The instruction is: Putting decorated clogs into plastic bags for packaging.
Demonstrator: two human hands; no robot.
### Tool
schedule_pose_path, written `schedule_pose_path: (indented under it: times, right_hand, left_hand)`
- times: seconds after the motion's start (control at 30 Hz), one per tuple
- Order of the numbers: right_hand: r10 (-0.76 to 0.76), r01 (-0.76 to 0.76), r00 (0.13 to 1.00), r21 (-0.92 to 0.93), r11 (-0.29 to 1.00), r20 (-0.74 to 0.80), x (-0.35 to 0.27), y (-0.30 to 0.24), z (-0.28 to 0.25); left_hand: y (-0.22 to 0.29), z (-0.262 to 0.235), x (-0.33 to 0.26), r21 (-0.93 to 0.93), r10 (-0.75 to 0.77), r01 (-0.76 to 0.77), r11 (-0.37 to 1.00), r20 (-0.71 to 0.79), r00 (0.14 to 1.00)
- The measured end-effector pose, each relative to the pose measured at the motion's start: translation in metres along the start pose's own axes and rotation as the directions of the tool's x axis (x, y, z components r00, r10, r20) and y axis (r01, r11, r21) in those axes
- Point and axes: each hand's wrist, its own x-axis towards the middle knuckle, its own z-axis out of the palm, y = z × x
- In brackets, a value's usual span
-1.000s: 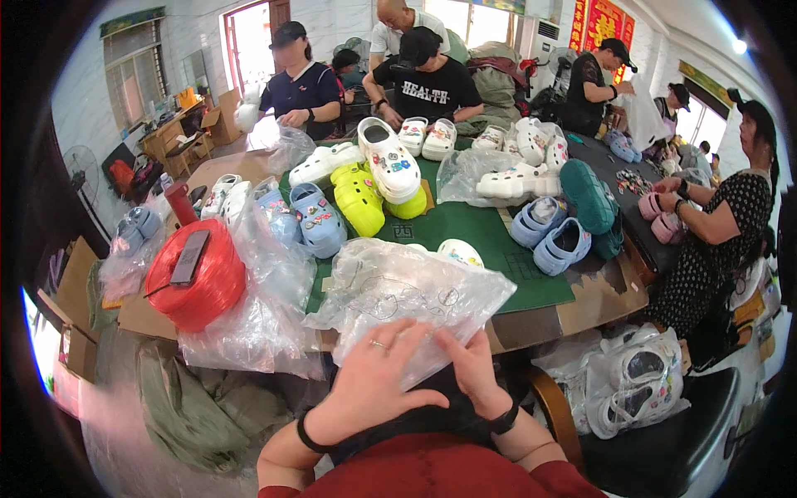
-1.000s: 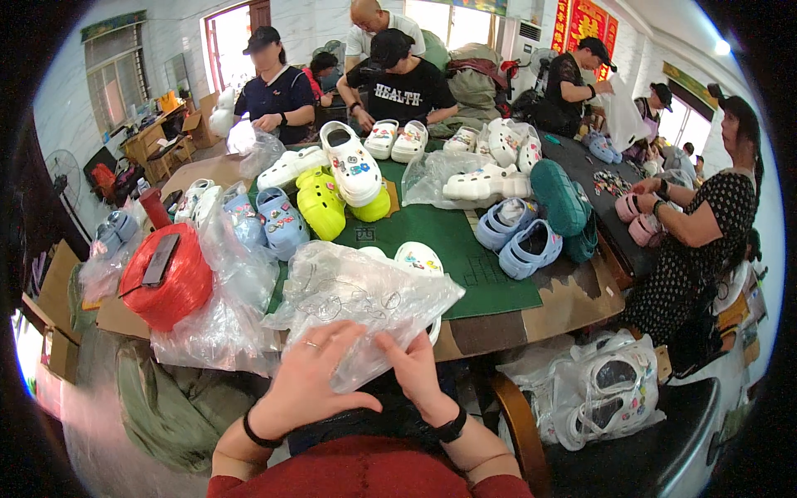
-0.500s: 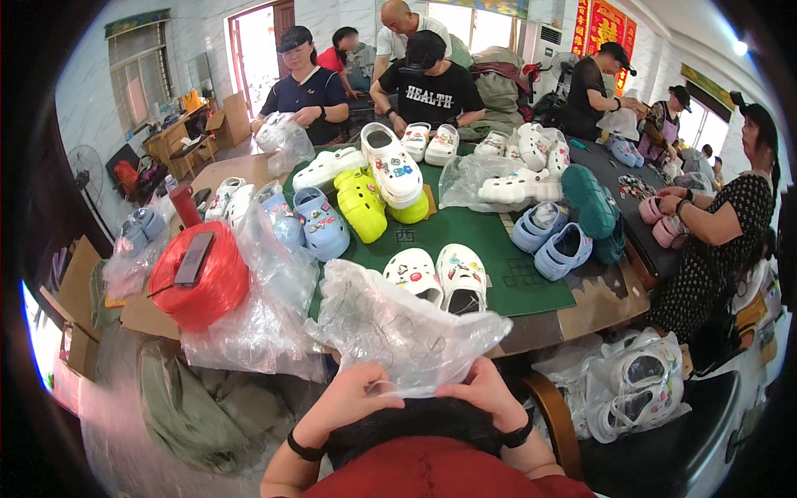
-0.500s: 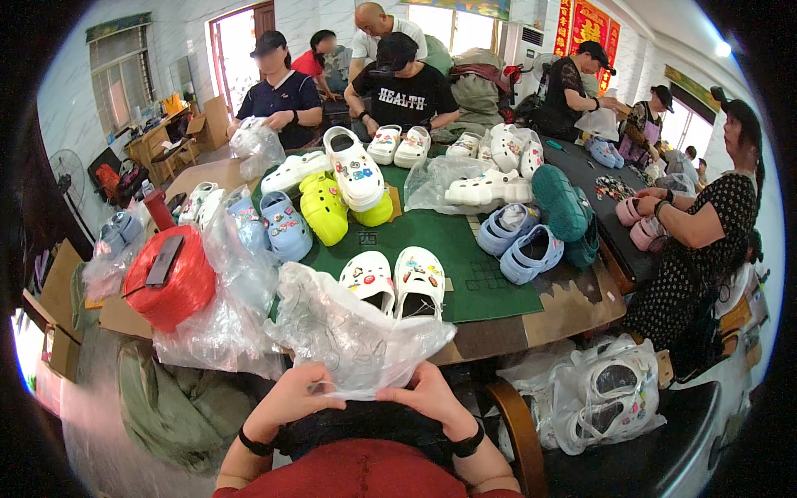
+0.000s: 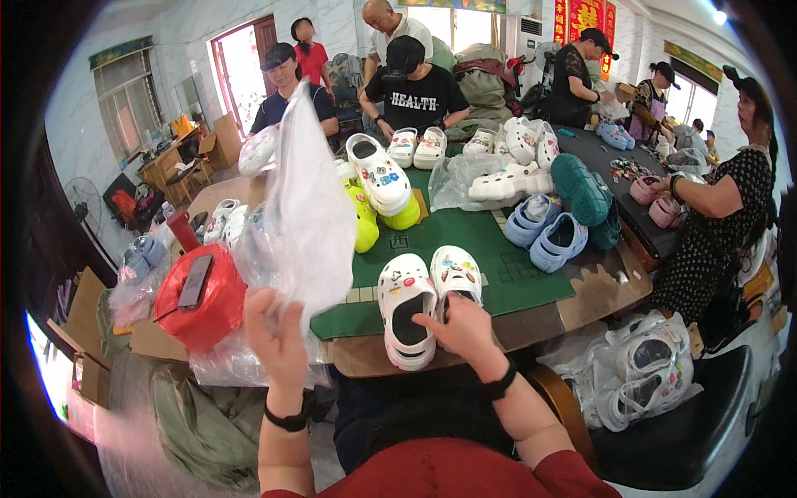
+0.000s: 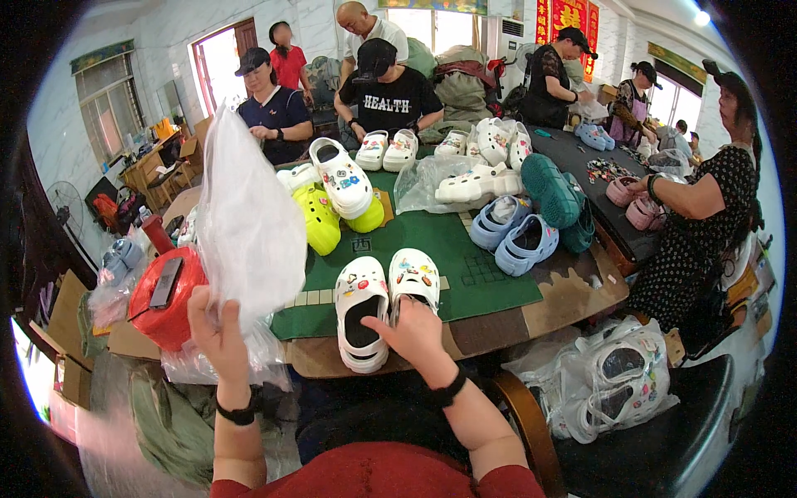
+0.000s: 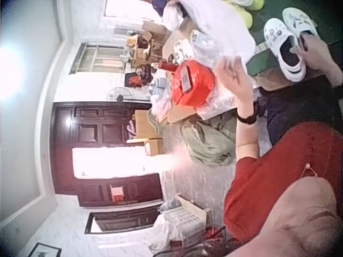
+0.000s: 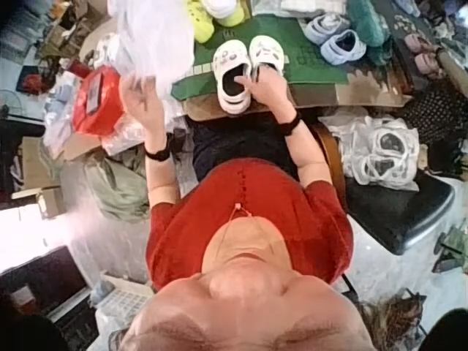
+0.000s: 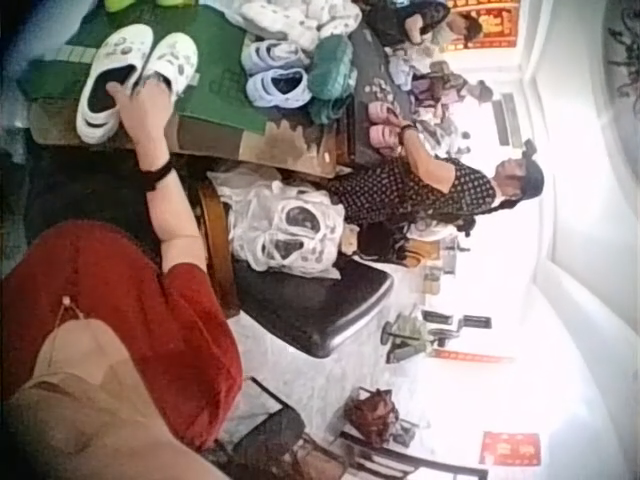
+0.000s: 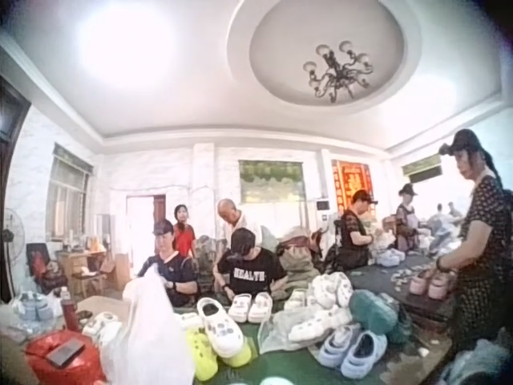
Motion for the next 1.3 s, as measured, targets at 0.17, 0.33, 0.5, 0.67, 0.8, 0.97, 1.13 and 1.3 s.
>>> schedule_pose_path:
  times: [0.17,0.33,0.5,0.67,0.8,0.97,1.13,1.3]
  right_hand:
    - [0.117,-0.122,0.991,0.078,0.989,0.069,0.016,0.009,0.020]
    - [0.261,-0.253,0.965,0.326,0.911,0.022,-0.003,0.043,0.000]
    - [0.460,-0.412,0.888,0.393,0.822,-0.032,-0.051,0.091,-0.050]
    - [0.484,-0.322,0.830,0.472,0.821,-0.276,-0.086,0.129,-0.089]
    - [0.516,-0.273,0.815,0.608,0.745,-0.266,-0.095,0.130,-0.116]
    - [0.500,-0.222,0.849,0.744,0.631,-0.172,-0.100,0.096,-0.137]
    - [0.400,-0.169,0.916,0.924,0.343,0.019,-0.103,0.076,-0.135]
    - [0.322,-0.263,0.914,0.965,0.003,0.248,-0.105,0.061,-0.125]
  left_hand:
    - [0.021,0.049,0.034,0.140,0.529,-0.600,0.788,0.345,0.775]
    - [-0.015,0.066,0.016,0.212,0.349,-0.507,0.835,0.509,0.787]
    - [-0.066,0.055,-0.022,0.202,0.141,-0.345,0.917,0.644,0.752]
    - [-0.081,0.062,-0.073,0.130,-0.097,-0.039,0.991,0.876,0.473]
    - [-0.092,0.060,-0.087,0.059,-0.102,0.113,0.992,0.901,0.423]
    - [-0.090,0.057,-0.085,0.107,-0.284,0.328,0.939,0.777,0.561]
    - [-0.083,0.051,-0.082,0.080,0.101,-0.290,0.954,0.823,0.559]
    - [-0.079,0.060,-0.090,0.294,0.034,-0.483,0.825,0.826,0.562]
